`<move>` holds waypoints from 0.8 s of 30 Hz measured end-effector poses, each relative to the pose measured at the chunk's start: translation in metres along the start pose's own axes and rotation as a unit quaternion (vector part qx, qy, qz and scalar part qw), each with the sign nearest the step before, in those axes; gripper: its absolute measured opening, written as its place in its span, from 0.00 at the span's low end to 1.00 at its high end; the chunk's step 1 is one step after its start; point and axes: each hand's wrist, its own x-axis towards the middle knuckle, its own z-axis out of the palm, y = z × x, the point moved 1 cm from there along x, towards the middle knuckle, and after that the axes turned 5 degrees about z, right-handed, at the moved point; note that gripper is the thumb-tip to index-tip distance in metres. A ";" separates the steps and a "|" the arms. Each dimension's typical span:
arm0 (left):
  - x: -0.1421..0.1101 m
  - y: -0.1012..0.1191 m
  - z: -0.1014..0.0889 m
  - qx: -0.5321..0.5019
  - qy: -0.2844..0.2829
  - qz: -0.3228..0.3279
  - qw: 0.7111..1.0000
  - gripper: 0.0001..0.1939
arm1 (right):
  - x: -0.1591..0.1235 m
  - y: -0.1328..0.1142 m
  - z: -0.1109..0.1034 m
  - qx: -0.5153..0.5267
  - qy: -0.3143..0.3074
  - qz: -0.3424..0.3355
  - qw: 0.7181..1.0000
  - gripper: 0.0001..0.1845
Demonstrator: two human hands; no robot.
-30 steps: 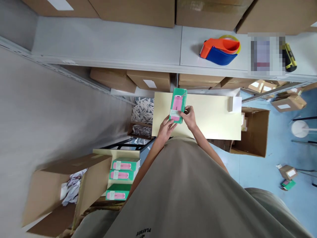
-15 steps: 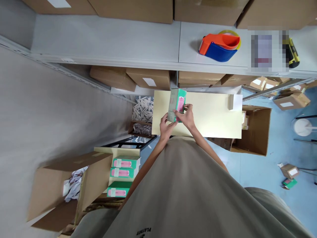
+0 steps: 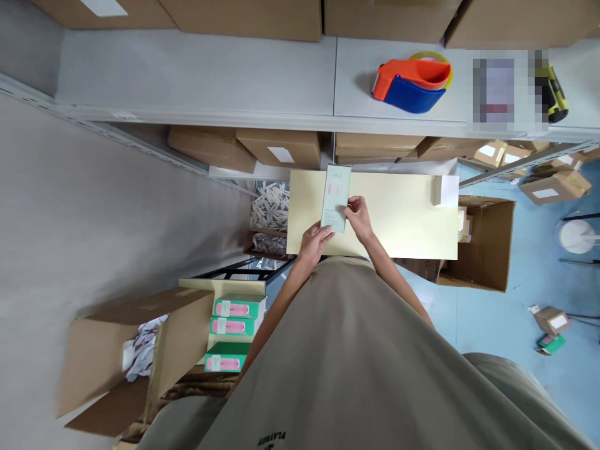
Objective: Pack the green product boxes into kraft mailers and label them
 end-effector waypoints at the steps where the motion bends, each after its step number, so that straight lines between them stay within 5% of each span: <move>1: 0.001 0.000 0.001 0.011 0.003 0.012 1.000 0.25 | -0.001 -0.002 0.000 0.012 0.004 0.005 1.000 0.30; 6: 0.004 -0.006 0.004 0.099 0.083 0.097 0.987 0.33 | -0.003 -0.009 0.007 -0.030 0.043 -0.006 0.999 0.53; 10: 0.002 -0.009 0.008 0.151 0.102 0.143 0.973 0.39 | 0.000 -0.003 0.009 -0.076 0.069 -0.019 0.995 0.59; 18: 0.004 -0.005 -0.002 0.000 -0.011 -0.068 0.998 0.23 | 0.007 0.013 -0.005 -0.013 0.024 0.030 0.999 0.54; 24: 0.008 -0.003 0.000 0.029 -0.001 -0.005 1.000 0.25 | 0.007 0.004 -0.004 -0.011 -0.020 0.018 1.000 0.59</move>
